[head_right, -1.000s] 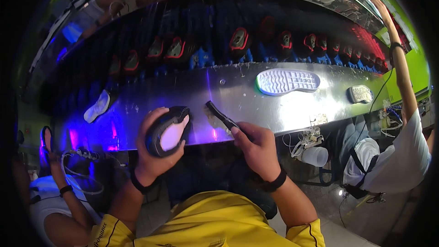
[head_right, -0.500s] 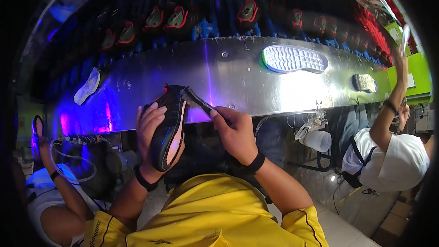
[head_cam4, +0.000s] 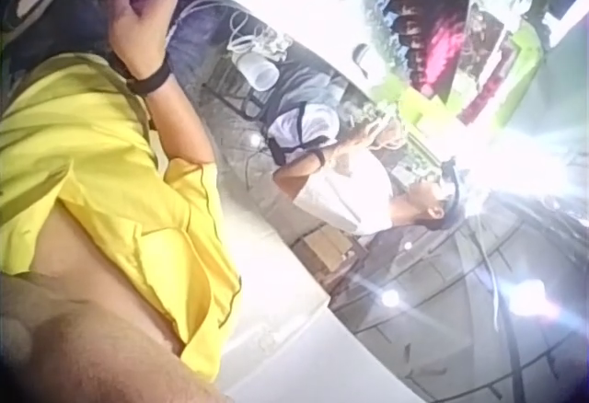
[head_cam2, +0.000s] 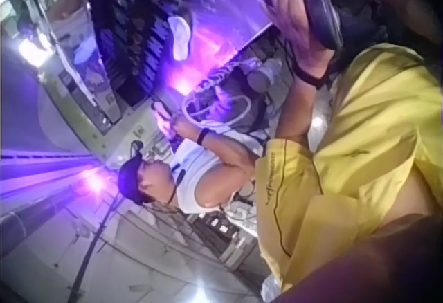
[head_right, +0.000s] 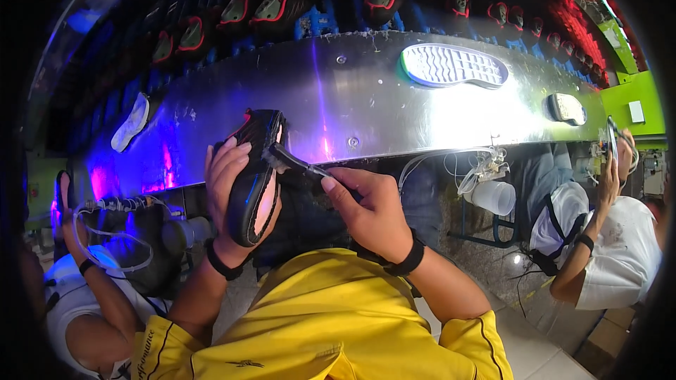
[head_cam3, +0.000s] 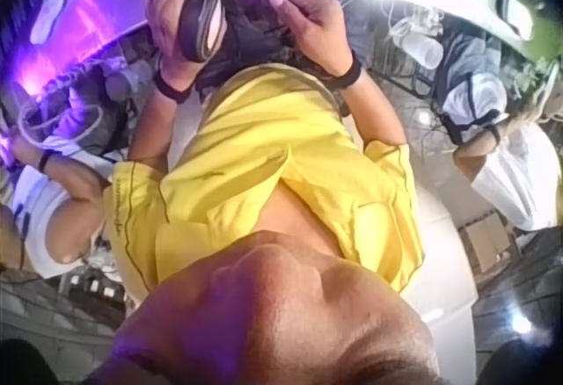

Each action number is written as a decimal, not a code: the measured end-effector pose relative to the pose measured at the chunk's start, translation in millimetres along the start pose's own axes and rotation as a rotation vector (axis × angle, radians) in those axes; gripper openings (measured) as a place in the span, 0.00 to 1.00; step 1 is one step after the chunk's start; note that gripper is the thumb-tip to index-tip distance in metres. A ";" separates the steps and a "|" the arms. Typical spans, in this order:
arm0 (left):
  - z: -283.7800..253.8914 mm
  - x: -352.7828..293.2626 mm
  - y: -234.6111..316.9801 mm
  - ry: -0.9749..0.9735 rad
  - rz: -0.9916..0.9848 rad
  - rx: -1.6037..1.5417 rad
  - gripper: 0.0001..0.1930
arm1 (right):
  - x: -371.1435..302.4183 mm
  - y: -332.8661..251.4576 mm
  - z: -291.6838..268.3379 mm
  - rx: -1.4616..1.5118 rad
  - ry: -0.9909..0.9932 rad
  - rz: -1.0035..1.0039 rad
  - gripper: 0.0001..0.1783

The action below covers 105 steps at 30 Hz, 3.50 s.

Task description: Applying glue or adhesive to the outer edges and soles of shoes on an assembly line using a brush.

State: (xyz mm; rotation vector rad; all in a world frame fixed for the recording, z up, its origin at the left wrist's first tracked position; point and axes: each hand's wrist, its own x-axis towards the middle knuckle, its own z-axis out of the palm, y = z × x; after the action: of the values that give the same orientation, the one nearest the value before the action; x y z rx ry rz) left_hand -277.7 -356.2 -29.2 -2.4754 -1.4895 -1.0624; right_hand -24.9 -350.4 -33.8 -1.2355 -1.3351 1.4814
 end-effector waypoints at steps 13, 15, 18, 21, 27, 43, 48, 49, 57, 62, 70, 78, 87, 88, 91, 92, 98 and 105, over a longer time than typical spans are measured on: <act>3.1 27.6 25.5 -0.019 -0.103 -0.014 0.32 | -37.0 -8.0 -9.4 0.034 0.015 -0.242 0.11; 1.9 36.9 34.4 -0.027 -0.127 -0.012 0.33 | -39.9 -12.2 -12.8 0.009 0.039 -0.291 0.11; 5.5 49.1 42.1 -0.030 -0.167 0.028 0.35 | -43.9 -16.8 -17.7 -0.020 0.084 -0.335 0.11; 10.8 62.5 47.6 -0.050 -0.197 0.087 0.37 | -43.3 -20.0 -22.3 -0.105 0.176 -0.369 0.11; 3.5 92.0 53.7 -0.170 -0.231 0.105 0.38 | -29.4 -51.4 -45.0 -0.311 0.270 -0.446 0.11; -12.9 145.0 -5.1 -0.367 -0.350 -0.058 0.34 | 76.7 -30.8 -36.6 -0.113 0.155 -0.585 0.13; -18.3 163.7 -24.5 -0.493 -0.449 -0.144 0.36 | 92.0 -9.0 -20.2 -0.059 0.155 -0.566 0.13; -20.4 167.8 -27.4 -0.562 -0.509 -0.167 0.37 | 91.9 -6.7 -18.7 -0.074 0.151 -0.540 0.13; -18.5 168.1 -47.9 -0.598 -0.518 -0.118 0.44 | 82.8 20.6 -1.8 -0.147 0.266 -0.464 0.10; -25.3 152.7 -54.1 -0.583 -0.672 -0.233 0.49 | 72.0 20.1 -2.0 -0.188 0.276 -0.365 0.10; -20.3 92.1 -50.4 -0.251 -0.681 -0.848 0.52 | 45.2 -17.2 -15.9 -0.007 0.193 -0.170 0.12; -36.8 72.7 -11.6 -0.303 -0.704 -1.009 0.51 | 31.3 -37.0 -22.4 -0.297 0.226 -0.468 0.10; -45.2 68.5 -5.2 -0.413 -0.603 -0.898 0.52 | 22.0 -48.4 -30.2 -0.389 0.283 -0.446 0.10; -44.9 67.8 -5.6 -0.416 -0.614 -0.903 0.52 | 18.0 -49.8 -31.4 -0.368 0.244 -0.416 0.10; -44.7 71.2 -8.2 -0.379 -0.688 -0.994 0.52 | 8.4 -51.4 -35.3 -0.324 0.165 -0.371 0.11; -44.2 72.4 -9.0 -0.363 -0.713 -1.053 0.52 | 6.7 -51.9 -36.7 -0.300 0.132 -0.367 0.11; -45.5 76.4 -10.7 -0.323 -0.800 -1.139 0.50 | -0.9 -52.6 -41.4 -0.276 0.039 -0.395 0.13; -43.4 86.0 -13.5 -0.291 -0.796 -1.193 0.49 | -1.7 -62.6 -50.6 -0.321 -0.019 -0.348 0.14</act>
State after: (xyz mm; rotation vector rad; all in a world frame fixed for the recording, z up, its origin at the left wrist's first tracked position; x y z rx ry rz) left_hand -285.8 -300.7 50.3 -2.7025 -2.6066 -2.3661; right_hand 20.9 -330.8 29.4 -1.1105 -1.7493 1.0656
